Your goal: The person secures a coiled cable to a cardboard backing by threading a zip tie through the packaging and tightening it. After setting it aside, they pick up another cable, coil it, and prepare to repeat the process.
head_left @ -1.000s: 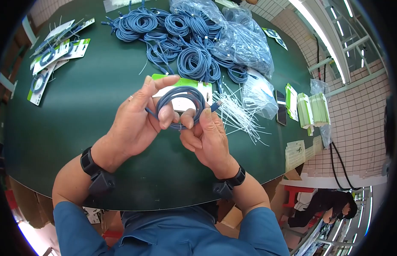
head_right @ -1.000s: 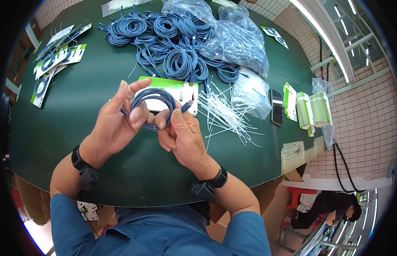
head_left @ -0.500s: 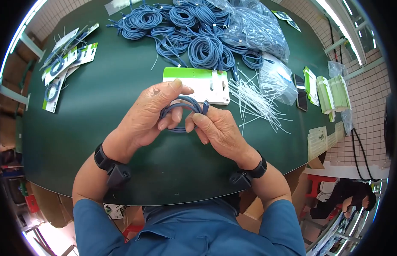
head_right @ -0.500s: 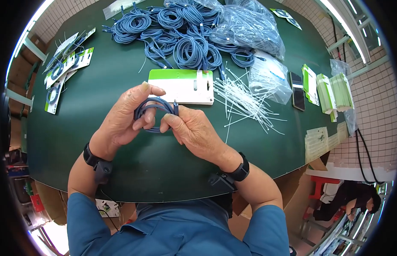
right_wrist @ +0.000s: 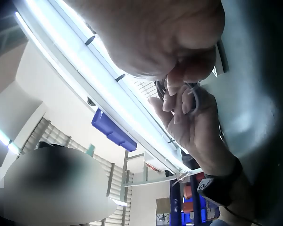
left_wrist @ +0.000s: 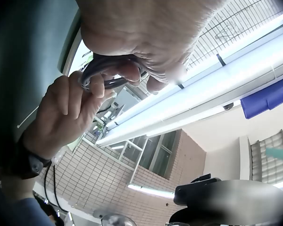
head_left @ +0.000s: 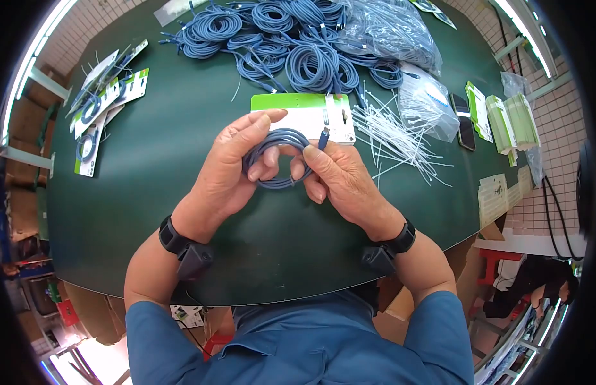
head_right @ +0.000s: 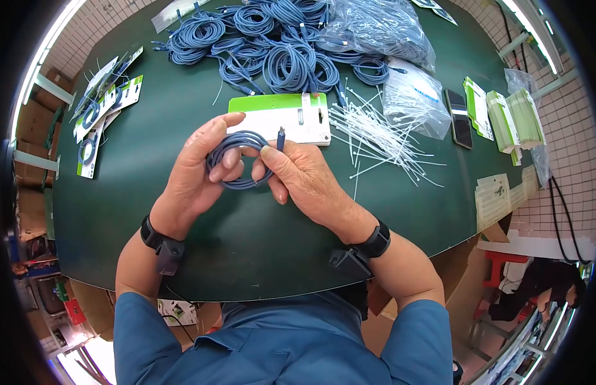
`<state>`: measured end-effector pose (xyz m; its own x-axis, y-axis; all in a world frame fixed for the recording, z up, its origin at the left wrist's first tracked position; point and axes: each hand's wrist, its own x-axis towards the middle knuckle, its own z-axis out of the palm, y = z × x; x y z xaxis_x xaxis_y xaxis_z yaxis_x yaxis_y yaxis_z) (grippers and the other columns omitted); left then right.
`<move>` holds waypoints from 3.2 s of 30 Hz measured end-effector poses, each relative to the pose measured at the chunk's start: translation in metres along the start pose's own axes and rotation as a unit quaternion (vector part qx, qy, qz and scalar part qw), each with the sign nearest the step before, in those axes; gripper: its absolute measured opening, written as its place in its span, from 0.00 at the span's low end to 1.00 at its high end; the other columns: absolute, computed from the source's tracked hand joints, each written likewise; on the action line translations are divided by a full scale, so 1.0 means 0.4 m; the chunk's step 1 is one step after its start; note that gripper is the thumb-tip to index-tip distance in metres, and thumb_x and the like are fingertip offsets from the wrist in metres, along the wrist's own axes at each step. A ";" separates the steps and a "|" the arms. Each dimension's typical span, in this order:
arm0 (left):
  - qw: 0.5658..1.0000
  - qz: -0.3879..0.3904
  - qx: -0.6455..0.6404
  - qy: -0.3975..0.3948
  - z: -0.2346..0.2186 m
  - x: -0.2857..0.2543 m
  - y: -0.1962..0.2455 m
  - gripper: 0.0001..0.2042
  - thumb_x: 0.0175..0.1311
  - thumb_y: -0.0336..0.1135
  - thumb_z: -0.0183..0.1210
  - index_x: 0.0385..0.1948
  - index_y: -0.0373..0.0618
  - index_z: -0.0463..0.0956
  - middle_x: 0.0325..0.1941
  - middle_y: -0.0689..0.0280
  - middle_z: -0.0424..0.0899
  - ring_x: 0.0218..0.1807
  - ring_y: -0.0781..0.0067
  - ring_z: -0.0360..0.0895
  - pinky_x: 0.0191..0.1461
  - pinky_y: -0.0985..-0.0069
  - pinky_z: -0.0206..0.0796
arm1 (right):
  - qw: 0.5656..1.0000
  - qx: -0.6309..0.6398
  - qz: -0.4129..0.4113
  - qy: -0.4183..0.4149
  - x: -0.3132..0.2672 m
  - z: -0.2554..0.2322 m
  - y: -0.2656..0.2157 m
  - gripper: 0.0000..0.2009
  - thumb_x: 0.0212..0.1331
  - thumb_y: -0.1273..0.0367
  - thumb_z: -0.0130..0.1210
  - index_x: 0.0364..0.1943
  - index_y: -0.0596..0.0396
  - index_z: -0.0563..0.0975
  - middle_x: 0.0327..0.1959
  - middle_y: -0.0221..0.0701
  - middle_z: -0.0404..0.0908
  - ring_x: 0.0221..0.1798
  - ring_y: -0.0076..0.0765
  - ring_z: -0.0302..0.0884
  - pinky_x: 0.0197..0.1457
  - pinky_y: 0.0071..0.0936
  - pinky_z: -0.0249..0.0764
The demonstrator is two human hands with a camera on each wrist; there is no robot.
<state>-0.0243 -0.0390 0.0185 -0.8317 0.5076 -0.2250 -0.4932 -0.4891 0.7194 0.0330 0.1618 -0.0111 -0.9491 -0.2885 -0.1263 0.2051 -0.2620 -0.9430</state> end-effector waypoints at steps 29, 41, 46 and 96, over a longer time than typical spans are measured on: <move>0.974 0.005 0.226 0.016 -0.040 0.019 -0.036 0.08 0.68 0.32 0.71 0.38 0.36 0.83 0.30 0.70 0.82 0.21 0.88 0.65 0.23 0.85 0.54 | 0.981 -0.191 -0.023 0.030 -0.007 0.010 0.006 0.15 0.81 0.64 0.51 0.57 0.59 0.82 0.29 0.24 0.80 0.20 0.12 0.67 0.22 0.15 0.63; 0.995 0.082 0.012 -0.057 -0.013 0.022 -0.094 0.25 0.85 0.46 0.49 0.69 0.32 0.67 0.35 0.66 0.78 0.36 0.76 0.74 0.54 0.67 0.75 | 0.990 0.040 -0.016 0.137 0.013 -0.021 -0.003 0.14 0.81 0.62 0.53 0.51 0.59 0.80 0.32 0.25 0.79 0.18 0.12 0.63 0.20 0.16 0.61; 0.997 0.022 0.064 -0.041 -0.051 0.028 -0.055 0.28 0.87 0.50 0.40 0.69 0.30 0.68 0.32 0.64 0.78 0.32 0.74 0.74 0.52 0.65 0.79 | 0.994 0.059 0.004 0.091 0.015 -0.022 0.014 0.15 0.81 0.61 0.52 0.54 0.59 0.80 0.33 0.24 0.79 0.19 0.12 0.63 0.20 0.16 0.61; 0.868 -0.008 0.496 -0.025 -0.062 0.062 -0.028 0.10 0.62 0.32 0.73 0.25 0.37 0.84 0.23 0.72 0.81 0.24 0.87 0.72 0.28 0.83 0.63 | 0.915 -0.381 -0.122 -0.044 0.019 -0.019 0.031 0.11 0.78 0.67 0.51 0.52 0.58 0.80 0.31 0.32 0.83 0.24 0.28 0.79 0.30 0.27 0.75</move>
<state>-0.0457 -0.0388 -0.0115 -0.8020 0.5513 -0.2301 -0.0218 0.3579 0.9335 0.0264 0.1633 -0.0260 -0.9149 -0.3885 0.1099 -0.2679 0.3807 -0.8850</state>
